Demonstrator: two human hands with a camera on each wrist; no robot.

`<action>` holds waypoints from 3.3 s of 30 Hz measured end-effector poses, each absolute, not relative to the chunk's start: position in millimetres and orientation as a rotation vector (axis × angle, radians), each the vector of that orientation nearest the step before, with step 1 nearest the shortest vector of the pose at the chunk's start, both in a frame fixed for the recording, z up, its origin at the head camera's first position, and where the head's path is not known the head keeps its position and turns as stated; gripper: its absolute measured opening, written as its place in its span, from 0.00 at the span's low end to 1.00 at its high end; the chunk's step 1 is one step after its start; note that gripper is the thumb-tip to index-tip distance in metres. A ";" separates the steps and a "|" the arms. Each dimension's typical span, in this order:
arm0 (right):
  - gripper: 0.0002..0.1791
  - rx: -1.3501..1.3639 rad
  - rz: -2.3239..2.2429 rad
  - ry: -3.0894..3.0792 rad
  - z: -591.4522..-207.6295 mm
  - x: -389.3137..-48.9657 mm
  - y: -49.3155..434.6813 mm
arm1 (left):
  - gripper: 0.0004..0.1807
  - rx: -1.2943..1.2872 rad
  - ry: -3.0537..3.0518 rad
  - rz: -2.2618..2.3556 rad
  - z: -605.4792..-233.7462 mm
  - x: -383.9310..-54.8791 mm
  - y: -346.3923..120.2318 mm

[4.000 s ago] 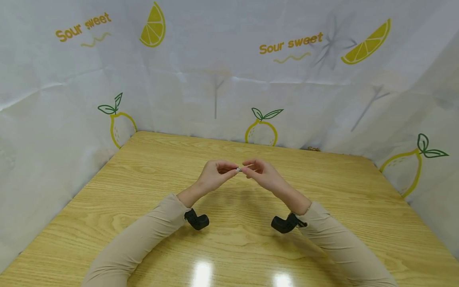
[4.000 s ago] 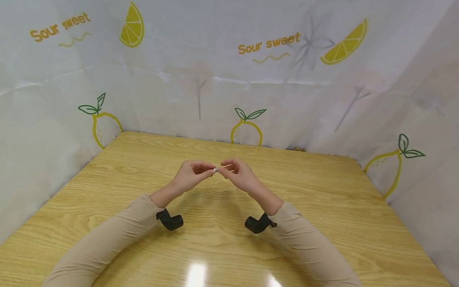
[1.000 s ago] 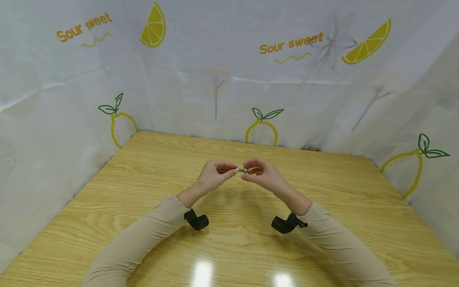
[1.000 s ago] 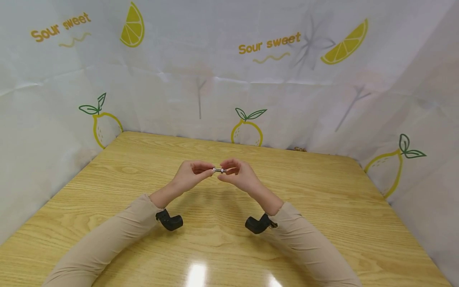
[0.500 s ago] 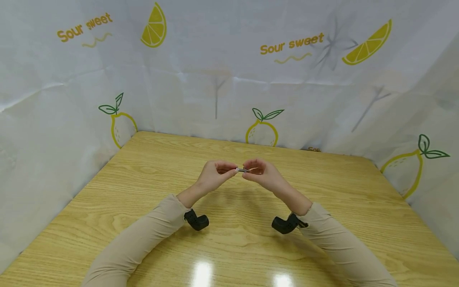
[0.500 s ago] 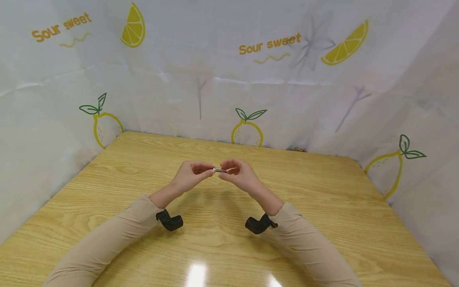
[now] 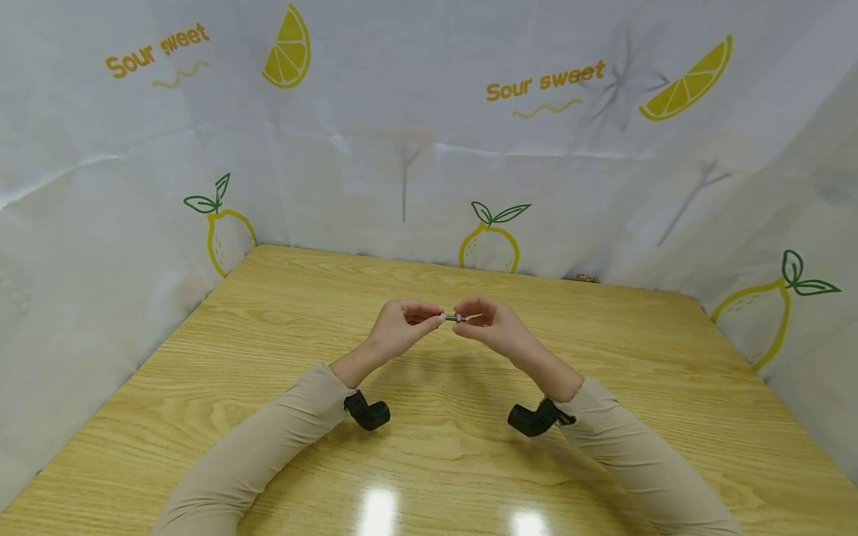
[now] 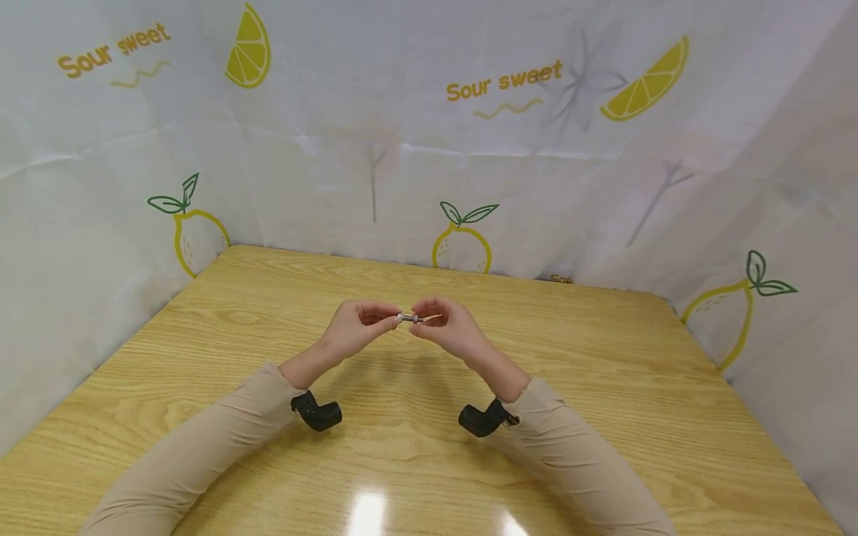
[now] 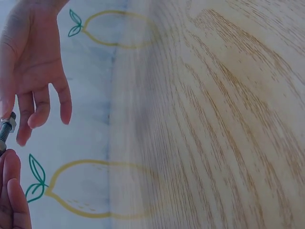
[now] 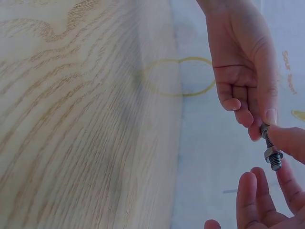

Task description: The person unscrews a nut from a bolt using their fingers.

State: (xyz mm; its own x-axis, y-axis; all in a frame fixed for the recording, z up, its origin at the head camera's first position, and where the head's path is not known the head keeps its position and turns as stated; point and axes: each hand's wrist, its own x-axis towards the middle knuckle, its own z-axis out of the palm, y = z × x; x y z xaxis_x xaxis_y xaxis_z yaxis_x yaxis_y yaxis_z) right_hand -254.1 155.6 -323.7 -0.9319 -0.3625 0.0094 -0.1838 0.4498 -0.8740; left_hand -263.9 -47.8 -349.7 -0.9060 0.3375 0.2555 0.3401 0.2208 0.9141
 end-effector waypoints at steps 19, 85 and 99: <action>0.22 -0.505 -1.510 2.536 -323.0 -255.0 155.2 | 0.14 -0.657 -2.453 -1.860 -349.8 -264.9 -47.3; 0.21 -0.465 -1.478 2.568 -324.0 -253.1 156.8 | 0.15 -0.639 -2.475 -1.848 -349.6 -262.7 -45.7; 0.21 -0.477 -1.508 2.549 -323.5 -253.9 157.8 | 0.14 -0.652 -2.473 -1.831 -321.2 -237.1 -47.0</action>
State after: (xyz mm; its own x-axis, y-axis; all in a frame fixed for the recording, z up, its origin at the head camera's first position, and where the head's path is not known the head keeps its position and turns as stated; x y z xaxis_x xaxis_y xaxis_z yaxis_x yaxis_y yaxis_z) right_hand -253.9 157.8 -323.5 -0.9397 -0.3397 0.0391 -0.1979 0.4471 -0.8723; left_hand -237.1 -47.0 -321.2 -0.9140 0.3285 0.2379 0.3234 0.2363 0.9163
